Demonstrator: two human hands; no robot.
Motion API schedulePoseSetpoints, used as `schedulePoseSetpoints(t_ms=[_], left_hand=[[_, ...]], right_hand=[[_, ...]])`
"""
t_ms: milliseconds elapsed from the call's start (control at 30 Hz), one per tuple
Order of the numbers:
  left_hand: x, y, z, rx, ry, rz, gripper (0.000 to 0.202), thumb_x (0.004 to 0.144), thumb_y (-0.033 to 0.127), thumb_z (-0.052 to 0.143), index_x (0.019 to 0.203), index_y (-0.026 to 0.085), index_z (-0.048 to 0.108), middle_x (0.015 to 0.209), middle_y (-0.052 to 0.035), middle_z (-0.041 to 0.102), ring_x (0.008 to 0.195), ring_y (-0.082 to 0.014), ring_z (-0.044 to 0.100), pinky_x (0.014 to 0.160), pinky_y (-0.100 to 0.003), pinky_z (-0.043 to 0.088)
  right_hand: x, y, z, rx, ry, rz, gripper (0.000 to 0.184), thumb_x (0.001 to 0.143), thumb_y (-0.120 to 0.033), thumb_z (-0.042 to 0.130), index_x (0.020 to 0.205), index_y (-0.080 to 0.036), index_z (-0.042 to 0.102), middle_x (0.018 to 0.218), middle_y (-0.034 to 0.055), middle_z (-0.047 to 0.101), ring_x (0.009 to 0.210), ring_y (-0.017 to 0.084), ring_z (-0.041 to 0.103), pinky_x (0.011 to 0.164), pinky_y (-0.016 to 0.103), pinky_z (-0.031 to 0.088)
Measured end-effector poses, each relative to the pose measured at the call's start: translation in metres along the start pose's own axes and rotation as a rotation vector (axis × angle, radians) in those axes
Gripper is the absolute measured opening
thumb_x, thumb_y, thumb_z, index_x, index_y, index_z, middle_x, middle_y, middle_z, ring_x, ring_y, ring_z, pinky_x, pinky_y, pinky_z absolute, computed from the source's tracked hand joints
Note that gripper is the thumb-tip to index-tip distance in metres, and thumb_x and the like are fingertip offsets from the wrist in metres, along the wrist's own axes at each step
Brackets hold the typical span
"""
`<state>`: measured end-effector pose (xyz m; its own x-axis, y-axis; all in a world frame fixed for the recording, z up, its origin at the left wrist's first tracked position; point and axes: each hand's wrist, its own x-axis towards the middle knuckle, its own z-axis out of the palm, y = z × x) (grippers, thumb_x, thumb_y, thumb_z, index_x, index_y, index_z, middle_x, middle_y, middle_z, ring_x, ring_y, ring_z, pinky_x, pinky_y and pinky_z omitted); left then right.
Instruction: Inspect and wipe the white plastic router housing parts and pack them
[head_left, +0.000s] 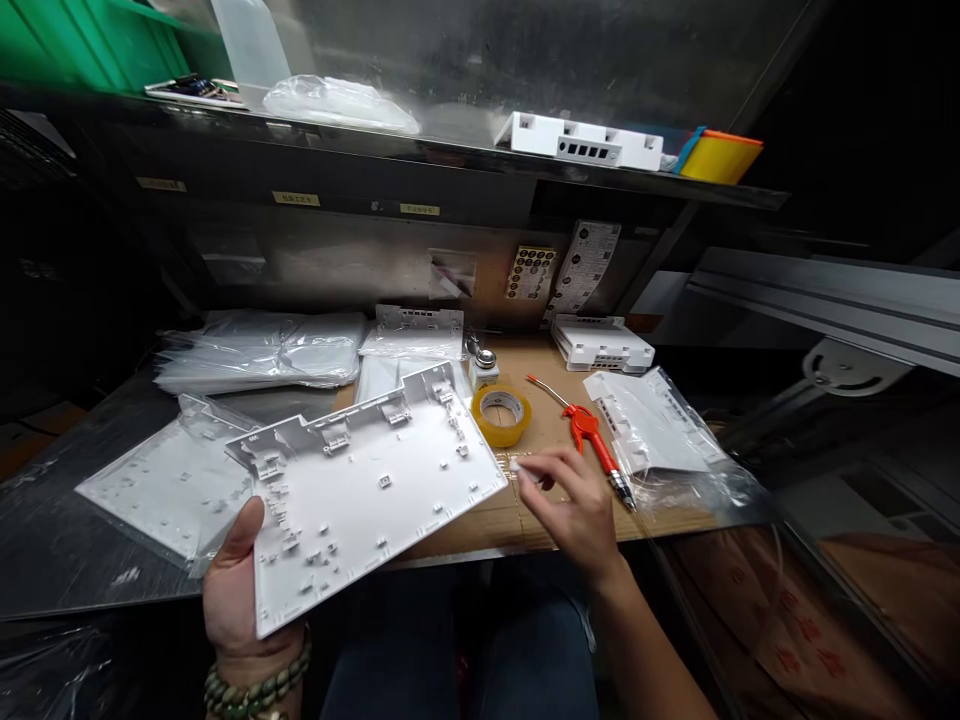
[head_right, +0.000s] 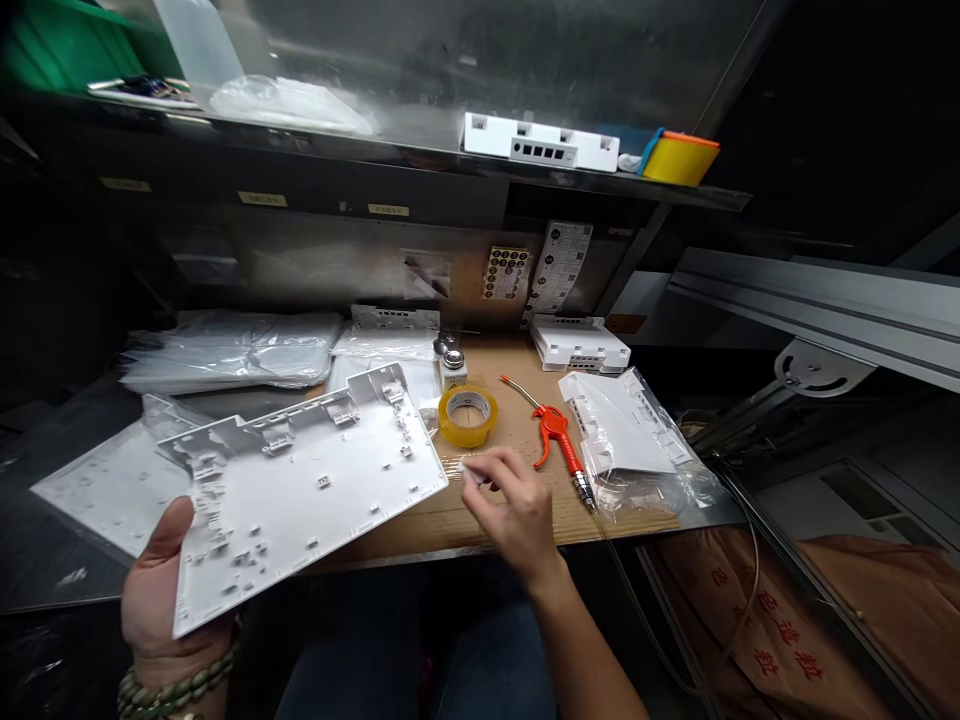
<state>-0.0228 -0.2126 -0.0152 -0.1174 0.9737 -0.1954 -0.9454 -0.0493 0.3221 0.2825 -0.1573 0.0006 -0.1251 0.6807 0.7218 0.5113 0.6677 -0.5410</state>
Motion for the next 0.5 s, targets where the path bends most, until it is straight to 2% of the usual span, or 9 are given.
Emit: schedulePoseSetpoints(t_ms=[100, 167, 300, 367, 500], left_hand=[[-0.001, 0.003, -0.002, 0.010, 0.010, 0.008, 0.069, 0.101, 0.052, 0.047, 0.160, 0.050, 0.011, 0.126, 0.0076, 0.071, 0.136, -0.0253, 0.054, 0.125, -0.052, 0.029], [-0.002, 0.003, 0.001, 0.014, 0.041, 0.019, 0.067, 0.102, 0.051, 0.043, 0.161, 0.049, 0.011, 0.124, 0.0073, 0.072, 0.136, -0.0249, 0.054, 0.125, -0.051, 0.029], [-0.004, 0.002, 0.015, 0.022, 0.174, 0.041, 0.061, 0.105, 0.049, 0.029, 0.163, 0.043, 0.010, 0.117, 0.0033, 0.076, 0.137, -0.0237, 0.053, 0.125, -0.052, 0.030], [-0.006, 0.000, 0.020, 0.000, 0.210, 0.040, 0.064, 0.104, 0.050, 0.033, 0.163, 0.043, 0.009, 0.112, 0.0036, 0.078, 0.138, -0.0234, 0.053, 0.125, -0.052, 0.030], [-0.009, -0.003, 0.016, -0.035, 0.214, 0.016, 0.064, 0.104, 0.048, 0.033, 0.164, 0.038, 0.012, 0.108, 0.0006, 0.079, 0.139, -0.0241, 0.051, 0.125, -0.054, 0.029]], right_hand=[[0.003, 0.001, -0.007, -0.005, 0.077, 0.060, 0.018, 0.090, -0.010, 0.070, 0.102, -0.023, 0.075, 0.090, 0.0016, 0.066, 0.072, 0.012, 0.061, 0.067, 0.027, 0.055], [0.003, -0.006, -0.011, 0.024, 0.094, 0.048, 0.022, 0.089, -0.009, 0.071, 0.105, -0.024, 0.075, 0.092, 0.0017, 0.065, 0.074, 0.012, 0.062, 0.069, 0.028, 0.056], [0.000, -0.019, -0.010, 0.046, -0.001, -0.073, 0.028, 0.088, -0.007, 0.072, 0.109, -0.025, 0.074, 0.096, 0.0025, 0.067, 0.079, 0.014, 0.066, 0.073, 0.029, 0.059], [0.000, -0.015, -0.010, -0.003, -0.028, -0.077, 0.025, 0.089, -0.008, 0.071, 0.107, -0.025, 0.075, 0.095, 0.0027, 0.068, 0.080, 0.014, 0.067, 0.073, 0.030, 0.058], [0.008, 0.003, -0.014, -0.047, 0.036, 0.055, 0.016, 0.092, -0.015, 0.070, 0.103, -0.024, 0.076, 0.092, 0.0028, 0.067, 0.077, 0.014, 0.062, 0.067, 0.031, 0.054]])
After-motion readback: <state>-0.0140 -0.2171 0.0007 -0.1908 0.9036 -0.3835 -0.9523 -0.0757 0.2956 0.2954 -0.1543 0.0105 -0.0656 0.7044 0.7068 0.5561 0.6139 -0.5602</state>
